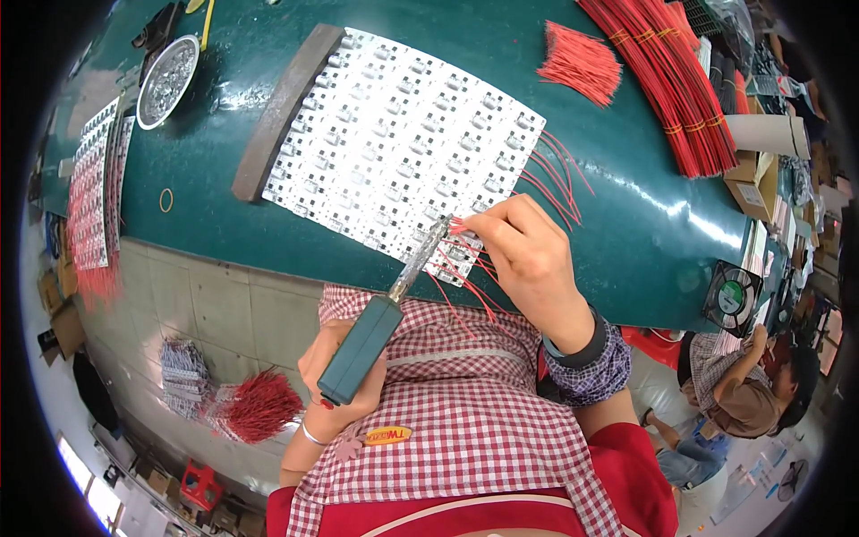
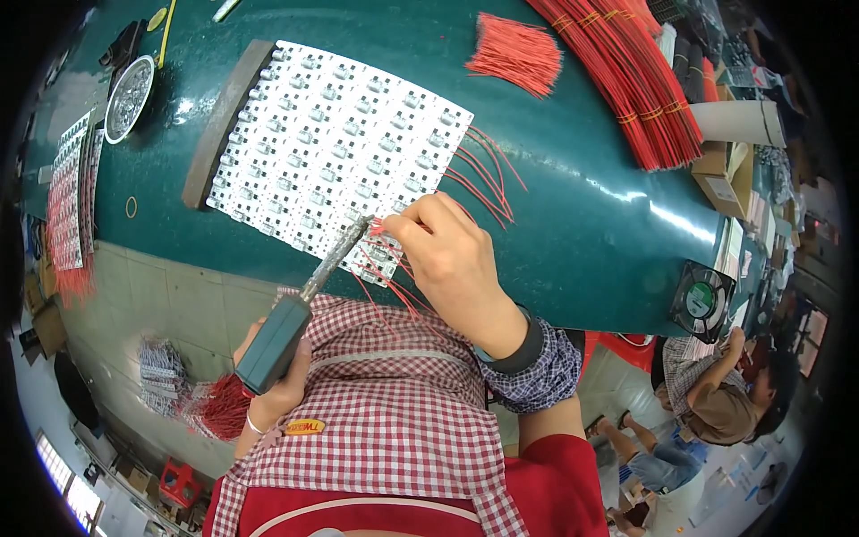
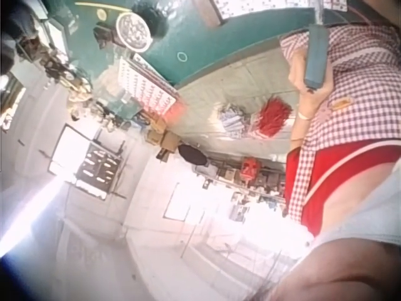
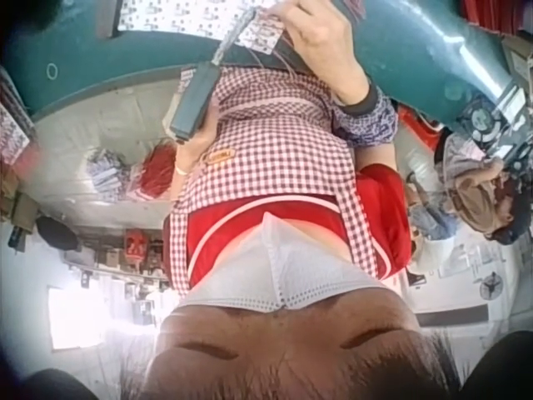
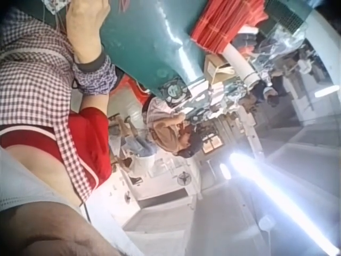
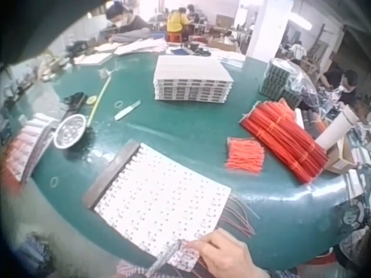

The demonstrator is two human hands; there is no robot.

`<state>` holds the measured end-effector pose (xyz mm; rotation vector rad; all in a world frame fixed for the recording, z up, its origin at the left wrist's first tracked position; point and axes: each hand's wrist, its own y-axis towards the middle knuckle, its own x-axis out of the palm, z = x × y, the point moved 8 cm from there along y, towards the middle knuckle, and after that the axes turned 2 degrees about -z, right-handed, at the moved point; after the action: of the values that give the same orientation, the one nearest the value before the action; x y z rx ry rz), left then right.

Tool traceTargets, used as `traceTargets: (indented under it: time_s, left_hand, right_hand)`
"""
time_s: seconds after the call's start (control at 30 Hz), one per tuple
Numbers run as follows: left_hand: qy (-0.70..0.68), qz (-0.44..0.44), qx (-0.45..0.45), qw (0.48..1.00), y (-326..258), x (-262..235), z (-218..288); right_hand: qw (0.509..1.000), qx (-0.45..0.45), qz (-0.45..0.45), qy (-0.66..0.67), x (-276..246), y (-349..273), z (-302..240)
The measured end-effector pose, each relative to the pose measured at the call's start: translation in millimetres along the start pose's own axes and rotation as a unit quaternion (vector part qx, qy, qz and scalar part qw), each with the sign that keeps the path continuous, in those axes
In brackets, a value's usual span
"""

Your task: The person attaches red wires to a circuit board panel using a handheld soldering tool, picking the wires from a pile by hand and soldering them to the panel.

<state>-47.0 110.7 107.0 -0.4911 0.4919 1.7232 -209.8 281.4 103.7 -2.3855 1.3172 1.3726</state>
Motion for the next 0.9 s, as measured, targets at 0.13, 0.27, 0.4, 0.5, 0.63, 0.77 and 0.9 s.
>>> traceTargets:
  time_s: [0.13, 0.27, 0.4, 0.5, 0.63, 0.77, 0.9]
  left_hand:
    - [-0.009, 0.015, -0.011, 1.0, -2.0, 0.0, -2.5]
    - [0.011, 0.014, 0.028, 0.999, -8.2, -3.2, -2.5]
    - [0.015, 0.035, 0.01, 0.999, -17.1, -4.9, -8.0]
    - [0.001, 0.046, 0.001, 0.999, -17.2, -4.7, -11.2]
    - [0.015, 0.031, 0.022, 0.999, -12.1, -2.2, -5.7]
    - [-0.007, 0.014, 0.011, 1.0, -5.9, 1.1, -3.7]
    - [-0.002, 0.009, 0.006, 1.0, -3.4, 1.7, -3.6]
  right_hand:
    - [1.0, 0.004, -0.009, -0.004, 0.3, 1.0, -0.7]
    - [1.0, 0.0, -0.008, -0.001, -0.2, 1.1, -1.8]
    - [1.0, 0.002, -0.013, -0.002, -0.9, -0.1, -1.3]
    - [1.0, 0.007, -0.015, -0.005, -0.1, -0.2, -0.9]
    - [1.0, 0.006, -0.005, -0.005, -0.6, -1.7, -1.9]
    - [1.0, 0.006, -0.008, -0.01, -0.3, -1.0, -2.5]
    - [1.0, 0.011, -0.014, -0.011, -0.6, -0.7, -3.8]
